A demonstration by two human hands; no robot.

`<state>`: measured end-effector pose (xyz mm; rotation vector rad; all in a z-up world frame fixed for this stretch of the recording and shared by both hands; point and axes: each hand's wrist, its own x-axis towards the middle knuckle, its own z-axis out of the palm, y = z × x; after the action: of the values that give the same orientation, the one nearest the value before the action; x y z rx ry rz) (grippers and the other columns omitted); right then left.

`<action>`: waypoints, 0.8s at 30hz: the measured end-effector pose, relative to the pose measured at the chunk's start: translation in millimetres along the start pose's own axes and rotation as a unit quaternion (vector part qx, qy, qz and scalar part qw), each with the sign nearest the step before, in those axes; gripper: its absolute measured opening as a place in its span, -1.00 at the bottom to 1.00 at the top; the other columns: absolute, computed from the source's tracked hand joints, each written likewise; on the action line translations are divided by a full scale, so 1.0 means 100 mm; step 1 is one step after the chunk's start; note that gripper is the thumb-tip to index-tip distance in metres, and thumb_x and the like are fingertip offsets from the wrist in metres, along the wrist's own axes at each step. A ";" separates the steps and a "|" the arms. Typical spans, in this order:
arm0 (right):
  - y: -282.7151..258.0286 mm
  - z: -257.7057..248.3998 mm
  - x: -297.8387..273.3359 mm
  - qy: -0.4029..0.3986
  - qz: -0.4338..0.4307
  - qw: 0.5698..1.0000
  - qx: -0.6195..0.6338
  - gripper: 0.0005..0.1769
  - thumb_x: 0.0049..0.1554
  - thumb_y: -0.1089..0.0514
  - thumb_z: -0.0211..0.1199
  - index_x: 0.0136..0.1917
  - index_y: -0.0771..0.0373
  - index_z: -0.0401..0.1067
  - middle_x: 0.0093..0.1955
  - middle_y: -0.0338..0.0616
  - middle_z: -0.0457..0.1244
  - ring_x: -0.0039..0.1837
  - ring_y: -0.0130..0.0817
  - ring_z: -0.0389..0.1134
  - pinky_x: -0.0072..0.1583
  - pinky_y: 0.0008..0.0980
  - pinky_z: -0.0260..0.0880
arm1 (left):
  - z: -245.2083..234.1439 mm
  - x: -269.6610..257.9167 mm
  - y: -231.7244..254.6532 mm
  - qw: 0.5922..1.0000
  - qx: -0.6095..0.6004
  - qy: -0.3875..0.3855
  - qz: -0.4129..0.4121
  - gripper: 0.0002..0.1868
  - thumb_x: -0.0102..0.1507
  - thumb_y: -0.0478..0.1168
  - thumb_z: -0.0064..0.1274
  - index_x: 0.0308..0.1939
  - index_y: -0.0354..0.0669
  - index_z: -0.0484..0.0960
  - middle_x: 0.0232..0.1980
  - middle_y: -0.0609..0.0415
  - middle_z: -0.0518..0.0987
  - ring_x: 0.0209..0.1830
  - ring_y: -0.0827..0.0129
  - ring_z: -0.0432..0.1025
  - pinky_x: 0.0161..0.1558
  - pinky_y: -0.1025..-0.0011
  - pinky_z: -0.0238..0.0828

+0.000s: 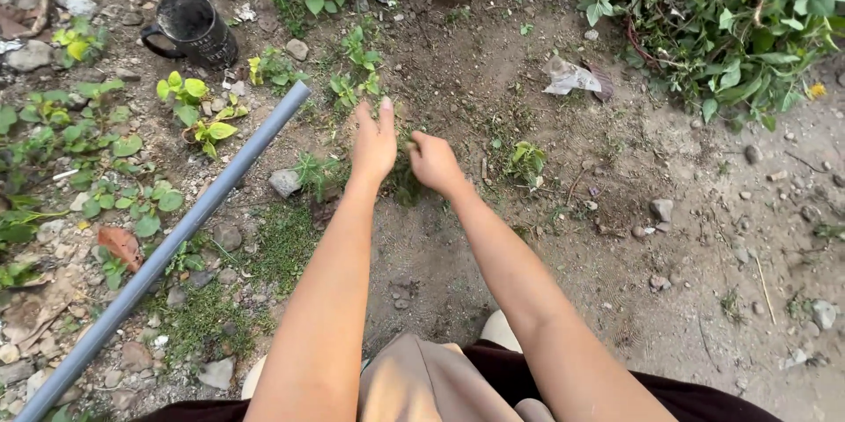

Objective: Pulling weeds and clearing debris from a garden patch by hand.

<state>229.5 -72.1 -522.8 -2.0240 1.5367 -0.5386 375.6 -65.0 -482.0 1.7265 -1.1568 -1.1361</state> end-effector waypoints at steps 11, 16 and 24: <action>0.47 -0.86 0.10 0.142 0.170 0.969 -0.105 -0.22 0.16 -0.34 0.30 0.24 0.35 0.17 0.22 0.15 0.18 0.24 0.11 0.31 0.17 0.03 0.40 | -0.09 0.06 0.12 0.986 -0.097 0.075 0.111 -0.42 0.50 0.08 -0.30 0.41 -0.30 0.18 -0.17 -0.06 0.63 -0.21 0.35 0.58 -0.09 0.33 0.49; 0.83 -0.87 0.12 0.083 0.272 0.926 -0.250 0.02 0.02 -0.54 0.23 0.36 0.26 0.07 0.28 0.12 0.11 0.23 0.19 0.30 0.10 0.16 0.38 | -0.25 0.04 0.18 0.988 -0.089 0.060 0.112 -0.43 0.49 0.06 -0.31 0.43 -0.28 0.16 -0.13 -0.06 0.64 -0.16 0.34 0.61 -0.07 0.32 0.51; 1.76 -0.82 0.14 0.147 0.285 0.922 -0.216 -0.43 0.40 -0.11 -0.17 -0.09 0.27 0.54 -0.20 0.14 0.40 -0.12 0.08 0.50 -0.03 0.03 0.53 | -0.37 0.06 0.15 0.992 -0.094 0.048 0.072 -0.42 0.47 0.05 -0.31 0.45 -0.24 0.13 -0.10 -0.05 0.63 -0.13 0.38 0.59 -0.24 0.38 0.48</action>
<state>51.9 -136.2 -570.8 -1.6917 2.4893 -0.2889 408.0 -71.2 -458.1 1.5131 -1.0627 -1.0283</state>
